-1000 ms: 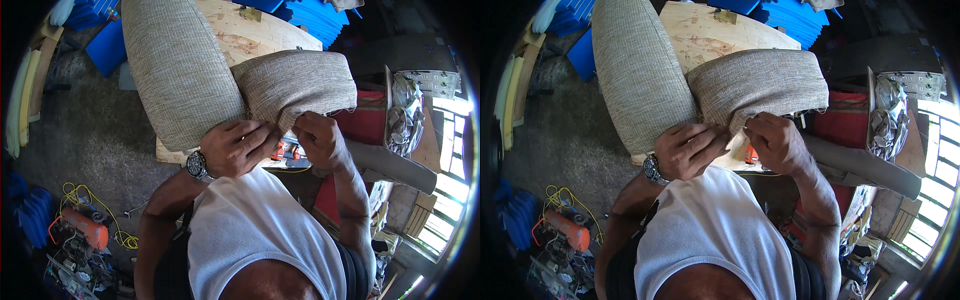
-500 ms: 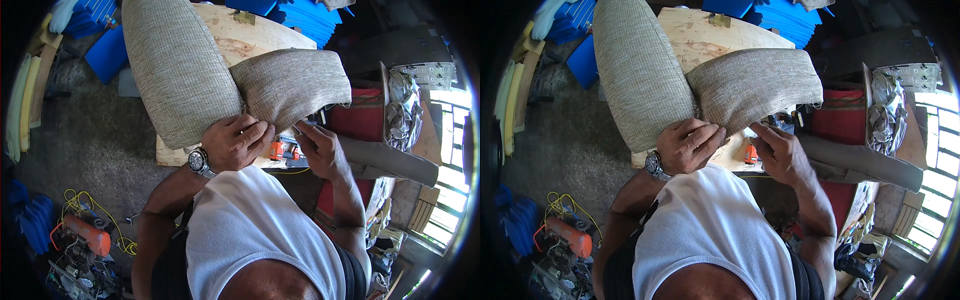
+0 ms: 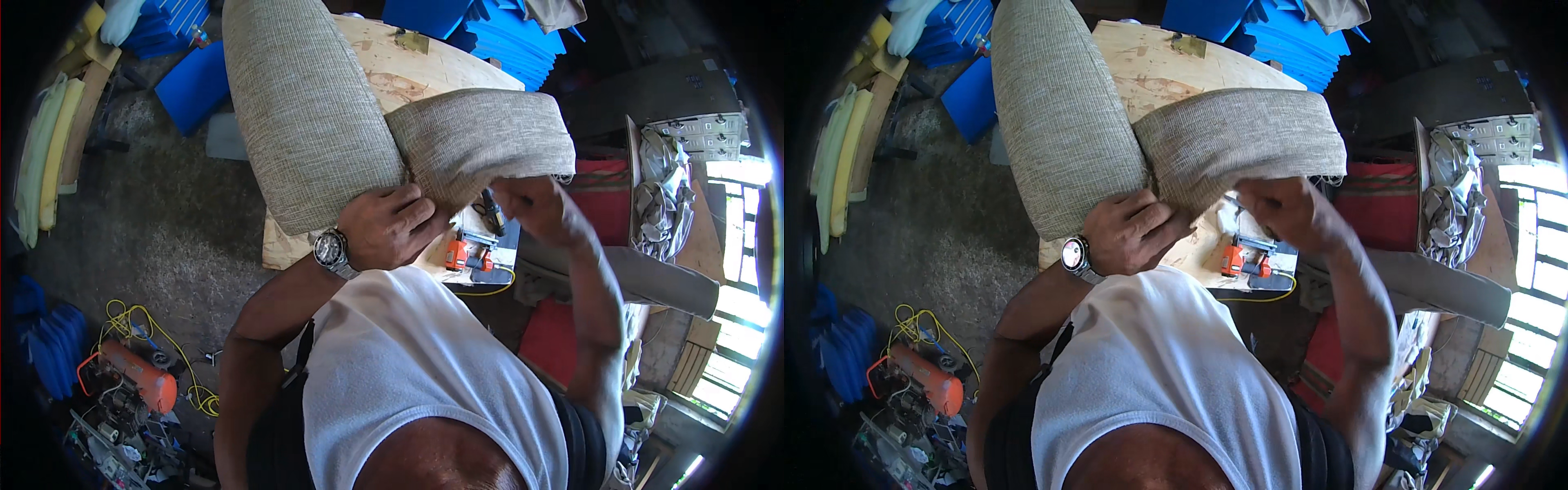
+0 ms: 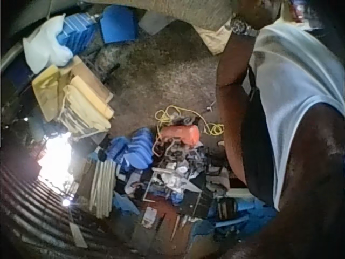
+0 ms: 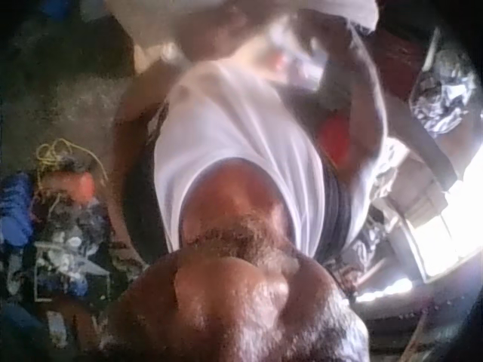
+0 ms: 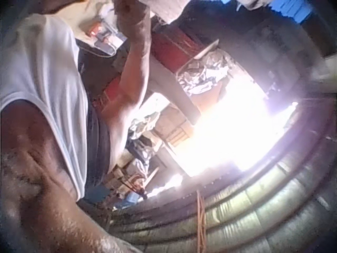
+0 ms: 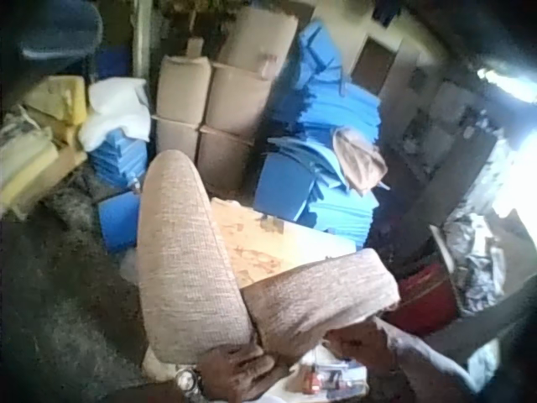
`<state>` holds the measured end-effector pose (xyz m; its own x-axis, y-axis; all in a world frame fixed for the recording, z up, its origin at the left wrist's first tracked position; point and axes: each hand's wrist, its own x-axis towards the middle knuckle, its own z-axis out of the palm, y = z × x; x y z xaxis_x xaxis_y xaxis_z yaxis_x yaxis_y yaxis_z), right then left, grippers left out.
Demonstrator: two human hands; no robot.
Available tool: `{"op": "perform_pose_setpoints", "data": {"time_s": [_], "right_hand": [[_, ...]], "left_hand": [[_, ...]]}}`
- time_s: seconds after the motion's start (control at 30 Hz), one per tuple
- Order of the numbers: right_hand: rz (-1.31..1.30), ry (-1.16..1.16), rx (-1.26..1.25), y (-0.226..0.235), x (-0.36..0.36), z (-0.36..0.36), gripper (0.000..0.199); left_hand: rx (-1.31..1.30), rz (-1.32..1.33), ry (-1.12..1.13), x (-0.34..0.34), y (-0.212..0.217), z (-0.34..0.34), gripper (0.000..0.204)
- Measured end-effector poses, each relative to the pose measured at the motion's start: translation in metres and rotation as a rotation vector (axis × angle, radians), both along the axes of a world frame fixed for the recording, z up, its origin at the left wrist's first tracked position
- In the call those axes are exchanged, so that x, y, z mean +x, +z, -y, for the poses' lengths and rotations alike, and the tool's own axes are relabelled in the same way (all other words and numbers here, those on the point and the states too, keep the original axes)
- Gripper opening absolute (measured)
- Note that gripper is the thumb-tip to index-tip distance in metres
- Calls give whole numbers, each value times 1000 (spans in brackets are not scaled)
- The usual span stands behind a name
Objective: Upholster a chair by attaching fabric and padding to the frame using a staple gun and scissors.
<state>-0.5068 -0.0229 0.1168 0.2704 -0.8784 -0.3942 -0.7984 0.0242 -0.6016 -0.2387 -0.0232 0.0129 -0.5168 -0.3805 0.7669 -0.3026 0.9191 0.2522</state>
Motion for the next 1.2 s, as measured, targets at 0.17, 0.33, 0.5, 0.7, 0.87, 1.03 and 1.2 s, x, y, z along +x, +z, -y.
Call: {"op": "perform_pose_setpoints", "data": {"time_s": [0.17, 0.33, 0.5, 0.7, 0.87, 1.03, 1.2], "right_hand": [[-106, 62, -441, 4, 7, -58, 36], [-84, -26, -389, -14, 17, -60, 39], [-73, 193, -498, -24, 10, -33, 33], [-59, 67, -559, -2, 6, -55, 28], [-71, -38, -543, 9, -28, -107, 37], [-16, -49, -584, -10, -11, -120, 36], [-126, -31, -548, -22, 14, -99, 32]], "left_hand": [[-17, -87, 11, -2, -3, -3, 19], [6, -43, 6, -1, 0, -5, 19], [73, -8, 16, -6, 8, 2, 14], [532, -380, 342, -11, 22, 25, 20], [748, -312, 344, -3, 39, 27, 22], [374, -213, 284, 1, 34, 25, 20], [567, -93, 260, 14, 28, 17, 20]]}}
